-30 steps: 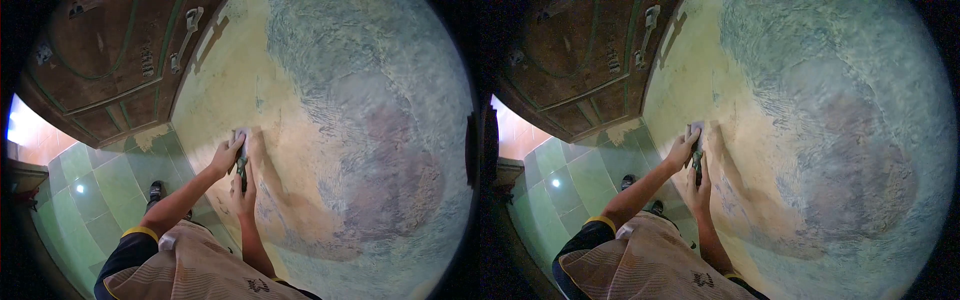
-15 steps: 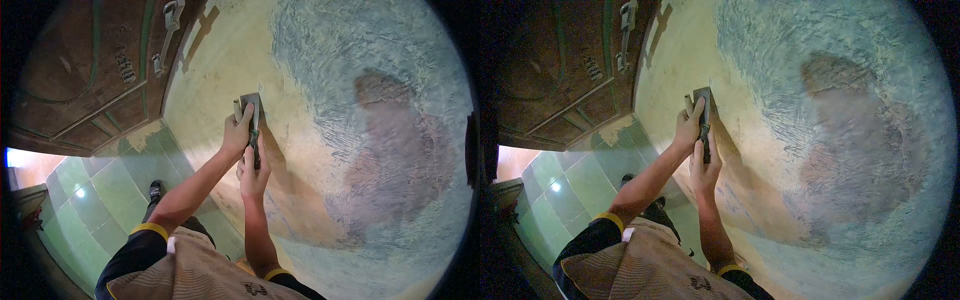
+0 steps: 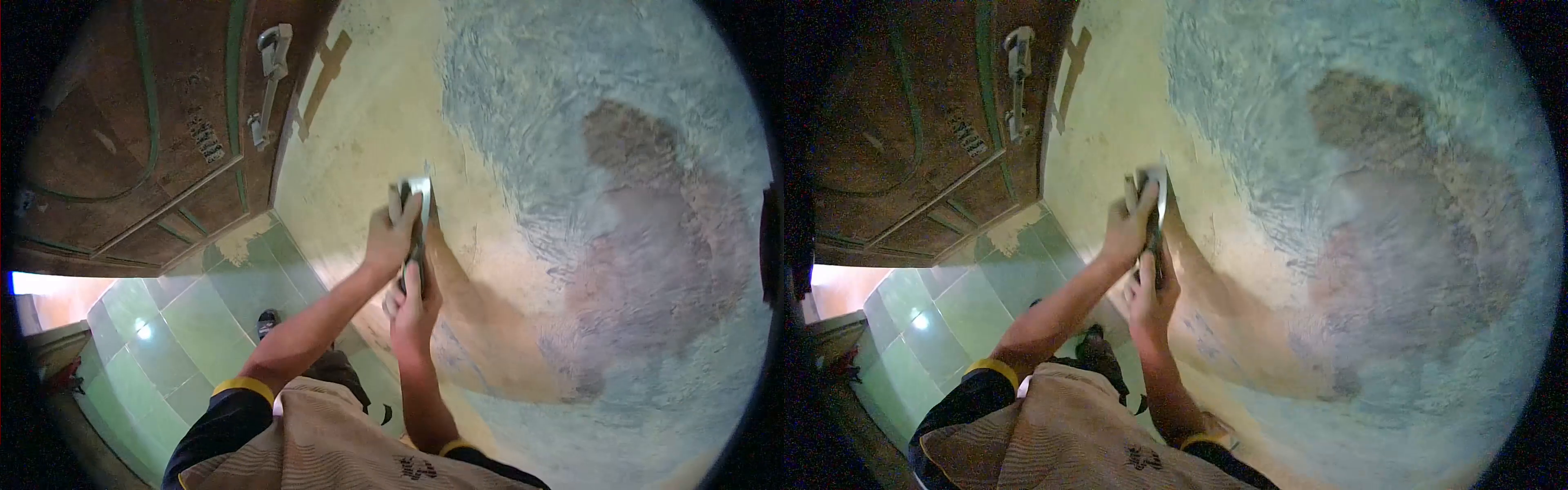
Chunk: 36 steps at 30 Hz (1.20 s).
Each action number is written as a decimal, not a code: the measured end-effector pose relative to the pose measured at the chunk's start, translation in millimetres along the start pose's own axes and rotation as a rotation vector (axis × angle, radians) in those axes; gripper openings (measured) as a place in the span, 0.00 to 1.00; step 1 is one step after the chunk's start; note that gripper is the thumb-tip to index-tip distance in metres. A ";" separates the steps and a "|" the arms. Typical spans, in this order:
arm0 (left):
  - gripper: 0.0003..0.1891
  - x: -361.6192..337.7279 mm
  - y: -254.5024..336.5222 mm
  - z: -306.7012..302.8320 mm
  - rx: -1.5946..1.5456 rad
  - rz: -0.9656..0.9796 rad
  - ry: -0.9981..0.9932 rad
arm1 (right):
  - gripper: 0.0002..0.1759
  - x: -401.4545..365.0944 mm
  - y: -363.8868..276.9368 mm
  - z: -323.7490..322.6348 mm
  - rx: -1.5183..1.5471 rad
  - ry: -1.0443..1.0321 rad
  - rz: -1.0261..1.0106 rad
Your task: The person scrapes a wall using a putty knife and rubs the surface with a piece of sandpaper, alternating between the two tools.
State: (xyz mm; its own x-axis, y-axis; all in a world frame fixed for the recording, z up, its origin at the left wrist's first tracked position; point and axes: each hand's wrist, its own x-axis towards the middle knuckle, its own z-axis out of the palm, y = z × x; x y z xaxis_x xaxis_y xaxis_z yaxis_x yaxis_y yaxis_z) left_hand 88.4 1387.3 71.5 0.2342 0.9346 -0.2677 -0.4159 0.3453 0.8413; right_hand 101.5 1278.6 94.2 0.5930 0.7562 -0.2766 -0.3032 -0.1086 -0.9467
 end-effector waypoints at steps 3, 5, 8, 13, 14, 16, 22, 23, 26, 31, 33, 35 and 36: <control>0.25 0.0 8.9 -2.1 -0.070 -0.040 -0.037 | 0.25 -2.4 -1.6 5.0 -0.042 -0.008 -0.036; 0.25 -15.0 1.8 -0.3 0.067 -0.002 -0.031 | 0.26 -19.6 -0.2 -6.2 -0.116 -0.004 -0.068; 0.25 -5.6 5.1 4.9 0.096 0.045 0.000 | 0.25 -5.5 -9.5 -3.4 -0.058 -0.045 -0.054; 0.23 -2.8 20.2 2.3 -0.074 0.003 -0.021 | 0.16 -0.6 -8.1 3.3 0.045 -0.061 -0.008; 0.23 -8.2 9.1 3.8 -0.003 0.031 -0.009 | 0.16 -2.3 -9.4 0.6 0.049 -0.069 -0.009; 0.24 8.5 -4.1 7.0 -0.044 0.073 0.000 | 0.11 -0.4 -17.0 -2.7 0.042 -0.047 0.071; 0.27 5.0 35.5 -7.5 0.087 -0.006 0.038 | 0.09 1.2 -16.9 14.5 0.140 -0.142 0.093; 0.27 -5.3 24.6 -13.2 0.199 0.010 -0.016 | 0.10 -9.1 -9.4 8.0 0.156 -0.093 0.142; 0.25 -9.2 -48.1 -15.5 0.162 0.006 -0.011 | 0.11 -24.1 12.4 -21.5 0.133 -0.044 0.245; 0.26 -0.1 -12.0 -25.8 0.159 -0.057 -0.079 | 0.12 -28.2 9.8 10.9 0.241 -0.254 0.177; 0.26 -10.2 -1.9 -29.2 0.145 -0.048 -0.133 | 0.12 -30.6 8.6 5.3 0.164 -0.248 0.122; 0.27 -31.5 -0.2 -30.1 0.215 0.052 -0.160 | 0.13 -40.8 -2.0 -14.1 -0.027 -0.278 0.060; 0.28 -43.6 -5.1 -32.5 0.220 0.048 -0.245 | 0.13 -50.5 1.0 -24.3 -0.015 -0.275 0.038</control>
State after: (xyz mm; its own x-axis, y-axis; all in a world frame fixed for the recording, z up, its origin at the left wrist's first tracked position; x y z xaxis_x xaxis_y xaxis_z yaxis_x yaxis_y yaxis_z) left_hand 51.8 1347.6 63.6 0.4344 0.8917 -0.1273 -0.2380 0.2499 0.9386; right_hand 89.3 1224.7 103.2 0.3563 0.8979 -0.2586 -0.3087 -0.1481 -0.9396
